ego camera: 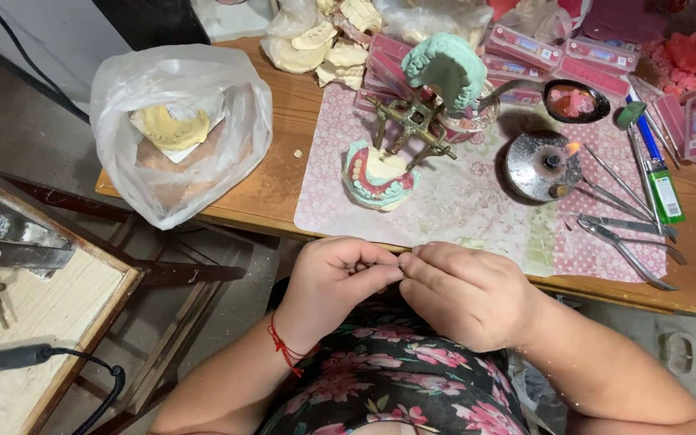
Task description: The person works on a dental mold mounted on a stand, using a small metal tool to shape or adjust the material. They open a drawer to retrieve a wire, cut it with pliers, and then use tweezers to place small pieces onto the mold. The person also briefly picks up a smartphone.
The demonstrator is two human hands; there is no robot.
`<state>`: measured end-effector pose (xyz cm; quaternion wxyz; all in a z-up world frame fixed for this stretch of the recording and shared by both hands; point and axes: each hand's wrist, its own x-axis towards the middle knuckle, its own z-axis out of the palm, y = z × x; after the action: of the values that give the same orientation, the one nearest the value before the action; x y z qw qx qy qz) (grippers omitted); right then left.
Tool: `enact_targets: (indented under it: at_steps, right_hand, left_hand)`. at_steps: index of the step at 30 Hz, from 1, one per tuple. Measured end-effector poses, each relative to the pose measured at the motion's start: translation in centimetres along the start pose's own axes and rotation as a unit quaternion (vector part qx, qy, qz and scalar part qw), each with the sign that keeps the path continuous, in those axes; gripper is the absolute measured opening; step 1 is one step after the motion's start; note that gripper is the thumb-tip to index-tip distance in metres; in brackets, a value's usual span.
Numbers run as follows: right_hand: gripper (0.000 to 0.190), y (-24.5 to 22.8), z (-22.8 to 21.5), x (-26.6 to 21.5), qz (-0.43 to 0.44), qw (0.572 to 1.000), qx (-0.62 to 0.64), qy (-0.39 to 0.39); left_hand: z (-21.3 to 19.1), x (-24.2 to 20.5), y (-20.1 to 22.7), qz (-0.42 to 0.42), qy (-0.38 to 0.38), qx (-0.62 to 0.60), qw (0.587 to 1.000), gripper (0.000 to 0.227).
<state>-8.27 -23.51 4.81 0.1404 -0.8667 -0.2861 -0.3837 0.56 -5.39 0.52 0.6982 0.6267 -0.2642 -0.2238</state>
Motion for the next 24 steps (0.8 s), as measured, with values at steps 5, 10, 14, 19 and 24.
enact_targets:
  at_steps: [5, 10, 14, 19, 24]
  right_hand:
    - [0.009, 0.3, 0.0, 1.2, -0.036, 0.999, -0.005, -0.026]
    - [0.016, 1.2, 0.0, 0.2, -0.014, 0.998, 0.026, -0.054]
    - [0.019, 1.7, -0.2, 0.0, 0.026, 0.996, 0.054, -0.063]
    - [0.012, 2.5, -0.8, 0.0, 0.196, 0.961, 0.172, -0.097]
    - [0.012, 3.4, -1.3, -0.4, 0.381, 0.841, 0.365, -0.12]
  left_hand:
    - [-0.4, 0.3, 0.8, 0.051, 0.019, 0.117, 0.992, 0.014]
    - [-0.4, 0.7, 2.0, 0.142, 0.028, 0.221, 0.964, 0.007]
    - [-0.3, 1.0, 0.7, 0.193, 0.018, 0.27, 0.943, 0.006]
    - [0.2, 1.4, 0.5, 0.272, -0.003, 0.3, 0.914, 0.006]
    - [0.3, 1.5, 1.3, 0.379, 0.017, 0.35, 0.856, 0.014]
